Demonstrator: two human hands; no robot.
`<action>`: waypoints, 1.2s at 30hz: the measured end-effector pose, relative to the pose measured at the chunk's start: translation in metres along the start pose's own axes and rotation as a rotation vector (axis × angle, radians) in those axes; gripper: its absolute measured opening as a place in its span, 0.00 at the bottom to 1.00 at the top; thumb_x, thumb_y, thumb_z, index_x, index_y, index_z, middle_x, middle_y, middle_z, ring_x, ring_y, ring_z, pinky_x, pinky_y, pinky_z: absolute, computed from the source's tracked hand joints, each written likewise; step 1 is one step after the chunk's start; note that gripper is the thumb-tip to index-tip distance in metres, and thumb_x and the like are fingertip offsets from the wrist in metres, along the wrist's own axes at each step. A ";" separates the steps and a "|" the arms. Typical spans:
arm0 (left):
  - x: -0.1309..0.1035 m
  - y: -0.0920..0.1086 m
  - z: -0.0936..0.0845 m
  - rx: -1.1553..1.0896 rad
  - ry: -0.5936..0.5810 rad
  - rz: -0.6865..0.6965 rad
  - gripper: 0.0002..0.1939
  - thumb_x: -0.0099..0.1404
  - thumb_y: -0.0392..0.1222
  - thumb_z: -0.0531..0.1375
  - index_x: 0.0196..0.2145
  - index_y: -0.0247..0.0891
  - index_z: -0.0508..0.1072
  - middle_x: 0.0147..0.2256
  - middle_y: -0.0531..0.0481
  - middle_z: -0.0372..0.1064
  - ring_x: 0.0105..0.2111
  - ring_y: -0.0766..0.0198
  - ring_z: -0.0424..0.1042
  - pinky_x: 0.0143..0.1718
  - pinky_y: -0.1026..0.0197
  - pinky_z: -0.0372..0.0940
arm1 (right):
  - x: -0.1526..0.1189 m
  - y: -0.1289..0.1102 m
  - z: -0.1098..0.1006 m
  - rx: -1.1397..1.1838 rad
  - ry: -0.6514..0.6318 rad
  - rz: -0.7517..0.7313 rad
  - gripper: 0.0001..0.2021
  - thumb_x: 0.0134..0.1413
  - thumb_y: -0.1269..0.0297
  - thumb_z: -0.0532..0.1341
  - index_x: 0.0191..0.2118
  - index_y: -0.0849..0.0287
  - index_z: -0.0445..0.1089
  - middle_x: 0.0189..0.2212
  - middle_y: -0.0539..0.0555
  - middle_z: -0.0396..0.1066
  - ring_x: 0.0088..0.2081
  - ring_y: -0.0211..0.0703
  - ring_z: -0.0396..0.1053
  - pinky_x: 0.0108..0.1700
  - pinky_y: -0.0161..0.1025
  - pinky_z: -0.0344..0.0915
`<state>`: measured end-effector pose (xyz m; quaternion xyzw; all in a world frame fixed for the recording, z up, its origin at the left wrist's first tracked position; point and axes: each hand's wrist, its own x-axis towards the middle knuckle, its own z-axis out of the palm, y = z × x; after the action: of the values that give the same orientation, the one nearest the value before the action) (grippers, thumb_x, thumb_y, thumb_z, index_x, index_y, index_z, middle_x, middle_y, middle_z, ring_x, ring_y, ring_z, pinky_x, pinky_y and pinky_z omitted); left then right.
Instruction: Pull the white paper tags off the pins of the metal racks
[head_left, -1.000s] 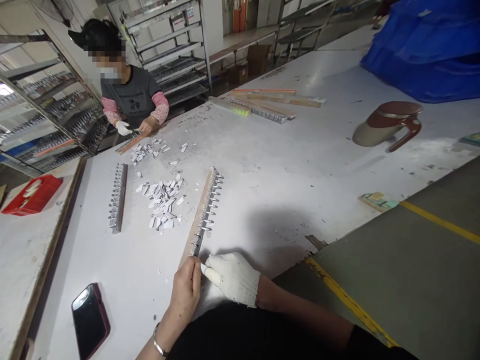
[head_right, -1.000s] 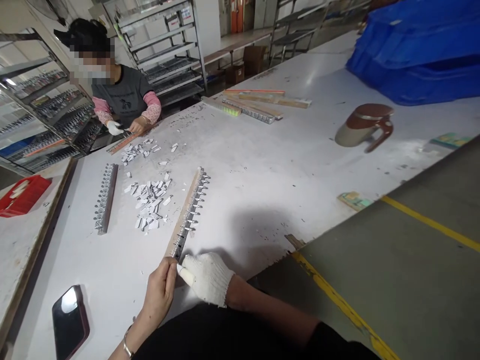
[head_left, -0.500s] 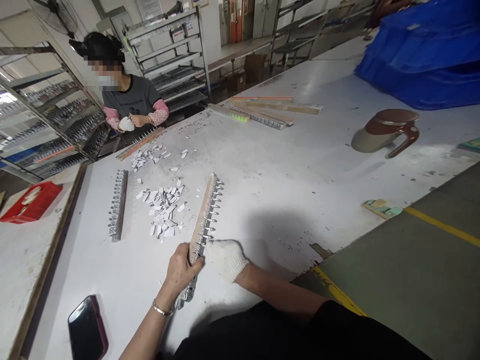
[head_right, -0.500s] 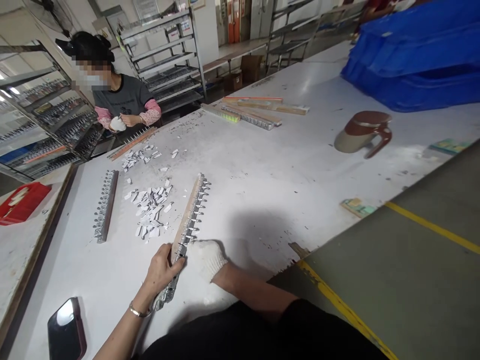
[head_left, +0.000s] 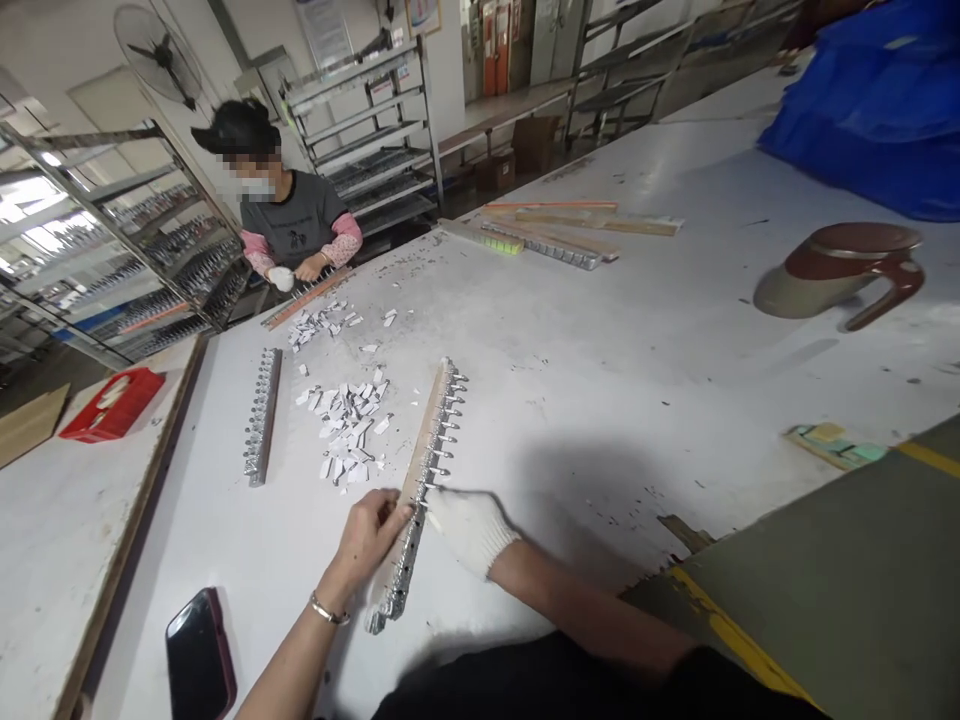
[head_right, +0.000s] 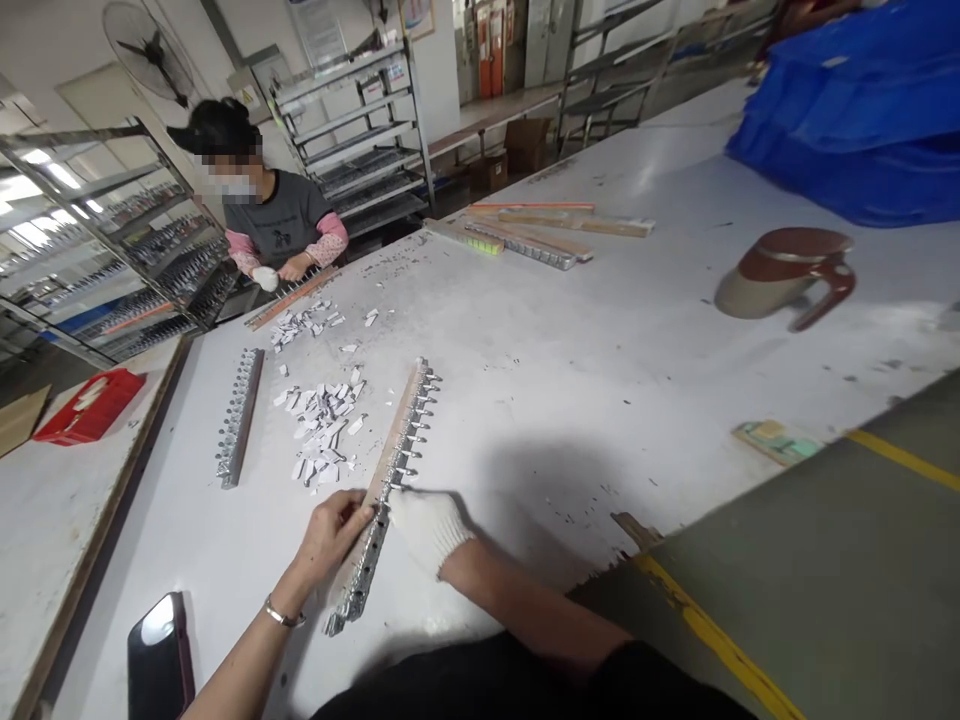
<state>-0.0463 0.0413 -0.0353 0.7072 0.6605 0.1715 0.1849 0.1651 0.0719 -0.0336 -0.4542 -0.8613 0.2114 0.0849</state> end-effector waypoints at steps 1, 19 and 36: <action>0.010 -0.009 -0.007 0.064 0.050 -0.010 0.15 0.73 0.50 0.53 0.42 0.38 0.73 0.36 0.46 0.71 0.33 0.59 0.71 0.35 0.58 0.67 | -0.004 0.003 0.000 0.010 0.019 0.013 0.09 0.65 0.67 0.55 0.42 0.62 0.73 0.34 0.61 0.79 0.34 0.52 0.77 0.33 0.41 0.65; 0.064 -0.062 -0.067 0.013 0.365 -0.180 0.12 0.65 0.47 0.57 0.33 0.38 0.76 0.30 0.45 0.77 0.32 0.56 0.77 0.39 0.57 0.70 | -0.015 0.040 0.031 0.313 0.122 0.041 0.16 0.63 0.63 0.54 0.53 0.53 0.72 0.52 0.53 0.77 0.51 0.49 0.75 0.52 0.43 0.67; -0.053 0.059 -0.020 -0.770 -0.025 -0.062 0.19 0.70 0.57 0.59 0.31 0.38 0.67 0.25 0.56 0.58 0.26 0.68 0.56 0.29 0.65 0.54 | -0.040 -0.014 -0.031 0.245 0.050 -0.244 0.15 0.70 0.60 0.51 0.38 0.55 0.75 0.33 0.52 0.77 0.32 0.40 0.69 0.36 0.36 0.62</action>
<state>-0.0084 -0.0145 0.0114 0.5678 0.5665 0.3925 0.4501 0.1878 0.0411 0.0020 -0.3375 -0.8755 0.2914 0.1863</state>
